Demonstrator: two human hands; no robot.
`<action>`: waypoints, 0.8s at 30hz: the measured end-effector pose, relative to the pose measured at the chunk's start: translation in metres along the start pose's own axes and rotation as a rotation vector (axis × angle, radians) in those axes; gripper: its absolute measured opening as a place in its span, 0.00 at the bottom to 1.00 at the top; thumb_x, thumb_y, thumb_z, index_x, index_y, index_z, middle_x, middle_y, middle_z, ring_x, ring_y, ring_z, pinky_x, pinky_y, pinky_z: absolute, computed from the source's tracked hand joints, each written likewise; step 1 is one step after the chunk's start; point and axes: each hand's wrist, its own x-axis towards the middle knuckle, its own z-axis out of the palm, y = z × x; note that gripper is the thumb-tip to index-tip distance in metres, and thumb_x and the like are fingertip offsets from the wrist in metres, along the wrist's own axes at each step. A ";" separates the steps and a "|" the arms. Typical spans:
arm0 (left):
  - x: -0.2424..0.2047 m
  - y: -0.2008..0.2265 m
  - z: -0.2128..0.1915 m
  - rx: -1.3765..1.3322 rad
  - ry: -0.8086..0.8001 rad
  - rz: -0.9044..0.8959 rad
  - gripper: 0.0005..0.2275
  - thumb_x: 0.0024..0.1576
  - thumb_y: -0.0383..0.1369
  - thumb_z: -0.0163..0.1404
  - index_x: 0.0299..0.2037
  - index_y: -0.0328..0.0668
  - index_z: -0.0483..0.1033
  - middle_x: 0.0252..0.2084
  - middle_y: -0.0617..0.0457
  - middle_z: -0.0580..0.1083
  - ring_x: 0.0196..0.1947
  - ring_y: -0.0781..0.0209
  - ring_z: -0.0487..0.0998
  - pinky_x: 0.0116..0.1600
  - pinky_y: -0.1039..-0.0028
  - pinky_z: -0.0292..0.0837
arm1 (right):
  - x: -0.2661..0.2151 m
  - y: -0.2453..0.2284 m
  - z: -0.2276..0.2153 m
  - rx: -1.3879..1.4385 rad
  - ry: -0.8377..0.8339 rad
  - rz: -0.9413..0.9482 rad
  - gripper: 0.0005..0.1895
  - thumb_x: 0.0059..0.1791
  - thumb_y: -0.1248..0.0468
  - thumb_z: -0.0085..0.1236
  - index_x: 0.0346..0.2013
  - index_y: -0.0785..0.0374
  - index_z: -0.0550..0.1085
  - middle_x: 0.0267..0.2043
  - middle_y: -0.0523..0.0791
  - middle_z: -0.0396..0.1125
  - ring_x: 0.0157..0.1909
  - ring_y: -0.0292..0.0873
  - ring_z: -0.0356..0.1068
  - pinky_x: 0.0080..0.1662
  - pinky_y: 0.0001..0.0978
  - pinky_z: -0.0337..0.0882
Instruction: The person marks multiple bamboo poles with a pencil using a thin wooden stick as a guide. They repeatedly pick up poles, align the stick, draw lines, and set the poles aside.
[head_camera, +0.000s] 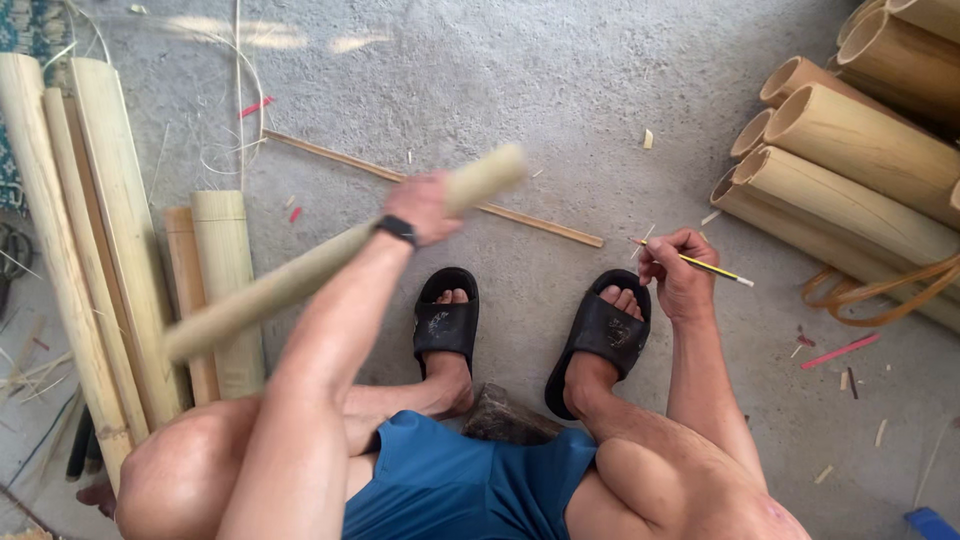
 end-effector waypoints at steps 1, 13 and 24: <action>-0.009 -0.031 0.000 -0.101 0.052 -0.126 0.27 0.48 0.40 0.64 0.56 0.43 0.69 0.50 0.43 0.76 0.50 0.47 0.77 0.54 0.56 0.74 | 0.002 0.001 0.000 -0.013 -0.006 0.002 0.08 0.51 0.69 0.60 0.30 0.62 0.70 0.29 0.47 0.71 0.26 0.38 0.71 0.26 0.29 0.71; -0.038 -0.217 0.076 0.155 0.438 -0.588 0.37 0.51 0.35 0.54 0.73 0.26 0.59 0.72 0.27 0.56 0.70 0.28 0.58 0.65 0.38 0.58 | 0.000 0.018 -0.035 -0.030 0.186 -0.023 0.11 0.55 0.63 0.55 0.29 0.64 0.71 0.28 0.48 0.72 0.25 0.39 0.70 0.28 0.31 0.71; 0.087 0.301 0.015 0.029 0.640 1.036 0.24 0.54 0.31 0.54 0.62 0.40 0.68 0.64 0.40 0.68 0.64 0.43 0.69 0.62 0.51 0.66 | 0.004 0.013 -0.092 0.198 0.533 -0.158 0.23 0.57 0.43 0.46 0.49 0.61 0.69 0.38 0.46 0.70 0.32 0.41 0.72 0.25 0.29 0.66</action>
